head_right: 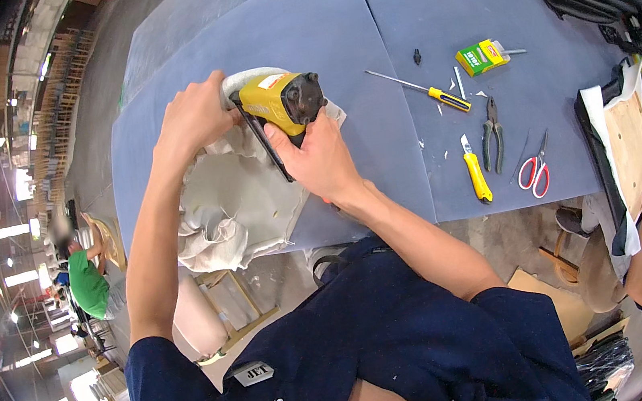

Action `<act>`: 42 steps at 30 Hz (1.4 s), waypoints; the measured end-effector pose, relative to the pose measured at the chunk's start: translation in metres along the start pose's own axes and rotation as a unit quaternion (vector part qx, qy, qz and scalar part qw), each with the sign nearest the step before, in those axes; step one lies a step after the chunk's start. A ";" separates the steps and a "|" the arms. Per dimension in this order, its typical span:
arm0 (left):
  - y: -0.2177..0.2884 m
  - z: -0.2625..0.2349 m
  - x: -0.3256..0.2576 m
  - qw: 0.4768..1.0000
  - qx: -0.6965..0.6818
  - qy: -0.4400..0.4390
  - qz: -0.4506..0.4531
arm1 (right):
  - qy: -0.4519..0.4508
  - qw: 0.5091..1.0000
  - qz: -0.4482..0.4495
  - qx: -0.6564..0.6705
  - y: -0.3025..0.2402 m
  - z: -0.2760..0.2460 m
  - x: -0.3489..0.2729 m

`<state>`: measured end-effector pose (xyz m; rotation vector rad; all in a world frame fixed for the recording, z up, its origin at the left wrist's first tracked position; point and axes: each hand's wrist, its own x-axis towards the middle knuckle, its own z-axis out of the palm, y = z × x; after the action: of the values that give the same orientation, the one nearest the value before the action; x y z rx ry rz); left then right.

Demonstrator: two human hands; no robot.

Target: The person staples a white fabric cover onto a curved chair seat using a yellow pneumatic staple gun. They repeatedly pull the fabric taut, staple along the edges, and rotate the seat to work around the perimeter. The finished seat is then placed onto a chair frame.

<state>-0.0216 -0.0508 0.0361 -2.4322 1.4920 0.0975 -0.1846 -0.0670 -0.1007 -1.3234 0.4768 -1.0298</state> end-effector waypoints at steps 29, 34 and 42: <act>0.000 0.014 -0.002 0.997 0.036 0.040 0.055 | -0.057 0.998 -0.015 -0.012 -0.005 -0.012 -0.009; 0.003 -0.002 -0.001 0.997 0.009 -0.037 0.060 | -0.039 0.999 0.018 -0.029 -0.009 -0.015 -0.005; -0.083 0.032 -0.012 0.672 -0.677 -0.271 -0.130 | -0.137 0.987 -0.018 -0.084 -0.023 -0.032 -0.035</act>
<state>0.0486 0.0039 0.0247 -2.9133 0.7133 2.3569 -0.2353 -0.0538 -0.0955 -1.6026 0.3365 -0.8329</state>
